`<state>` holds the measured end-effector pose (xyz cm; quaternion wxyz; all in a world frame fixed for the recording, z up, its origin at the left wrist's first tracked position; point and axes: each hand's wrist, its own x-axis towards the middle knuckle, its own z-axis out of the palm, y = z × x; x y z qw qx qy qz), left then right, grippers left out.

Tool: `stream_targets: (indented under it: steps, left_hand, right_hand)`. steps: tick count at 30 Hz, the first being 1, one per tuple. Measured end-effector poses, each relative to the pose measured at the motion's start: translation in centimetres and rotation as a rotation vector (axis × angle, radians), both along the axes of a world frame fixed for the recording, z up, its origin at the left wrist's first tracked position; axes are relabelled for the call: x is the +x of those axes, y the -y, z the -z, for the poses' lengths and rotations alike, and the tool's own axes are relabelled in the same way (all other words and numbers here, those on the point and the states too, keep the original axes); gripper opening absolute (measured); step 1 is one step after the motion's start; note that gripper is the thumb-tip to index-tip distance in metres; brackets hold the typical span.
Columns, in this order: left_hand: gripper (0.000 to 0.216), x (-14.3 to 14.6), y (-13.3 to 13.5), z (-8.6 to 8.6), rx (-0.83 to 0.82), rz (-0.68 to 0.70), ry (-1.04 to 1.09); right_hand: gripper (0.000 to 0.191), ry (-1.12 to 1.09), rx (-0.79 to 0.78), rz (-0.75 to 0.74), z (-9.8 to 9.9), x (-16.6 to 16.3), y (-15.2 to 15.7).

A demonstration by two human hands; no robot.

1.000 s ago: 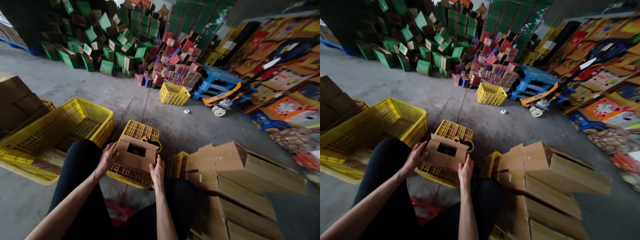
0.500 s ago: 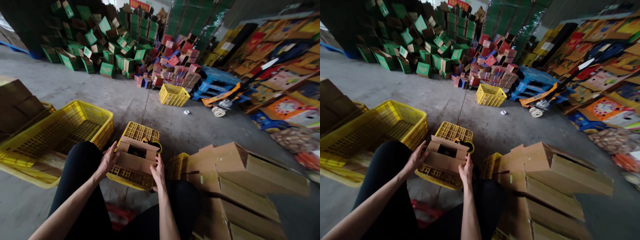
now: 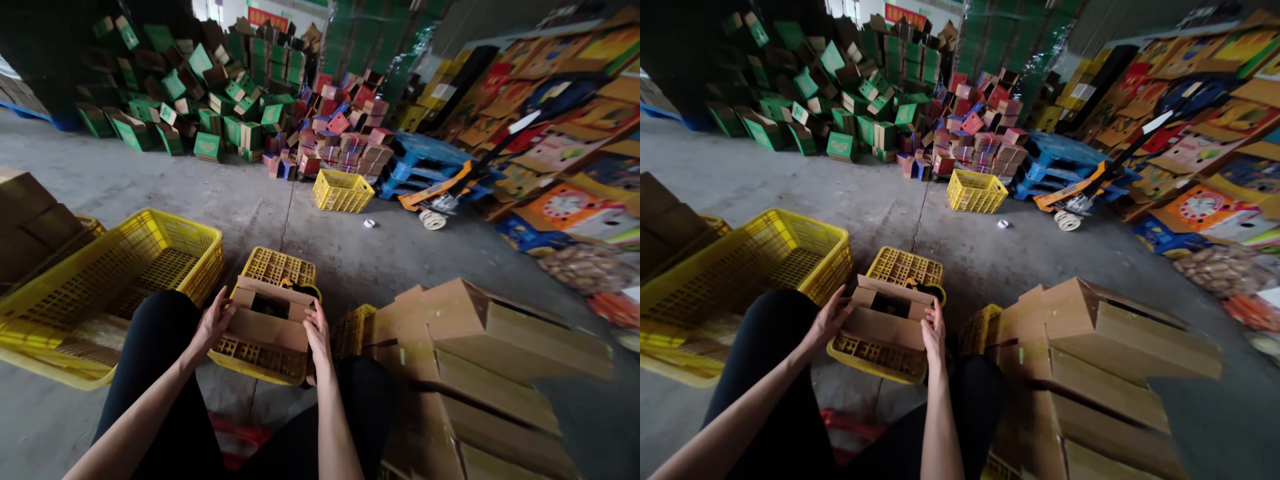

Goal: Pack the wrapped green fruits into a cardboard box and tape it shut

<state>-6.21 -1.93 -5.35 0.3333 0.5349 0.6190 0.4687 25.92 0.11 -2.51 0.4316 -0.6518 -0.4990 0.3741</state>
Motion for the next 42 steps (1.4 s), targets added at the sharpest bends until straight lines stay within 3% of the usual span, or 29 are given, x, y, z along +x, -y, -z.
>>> stream_targets:
  steps: [9,16,19,23,27,36,42]
  left_hand:
    - [0.078,-0.5,-0.9,-0.8,-0.073,-0.042,0.144]
    - [0.065,-1.2,-3.2,-2.8,-0.217,-0.089,0.445]
    - [0.066,-1.1,-3.9,-3.5,-0.261,-0.035,0.459]
    - [0.071,-0.8,-4.4,-3.1,-0.248,0.078,0.441]
    - [0.073,-0.2,-4.6,-2.2,-0.234,0.039,0.506]
    - [0.084,0.3,-5.2,-2.0,-0.220,0.037,0.484]
    - [0.078,0.2,-5.1,-2.1,-0.213,0.021,0.456]
  right_hand:
    - [0.081,0.030,-0.012,0.009,0.4,0.2,0.3]
    - [0.076,0.009,0.043,-0.021,0.5,0.2,0.2]
    - [0.077,0.032,0.015,-0.016,0.9,0.2,0.1]
    - [0.077,0.016,0.014,0.037,2.0,0.3,-0.1]
    - [0.080,0.018,-0.048,0.035,2.5,0.4,-0.3]
    - [0.068,-0.091,-0.021,0.014,-0.4,0.2,0.0]
    - [0.064,-0.185,-0.028,0.031,-0.6,0.2,0.3]
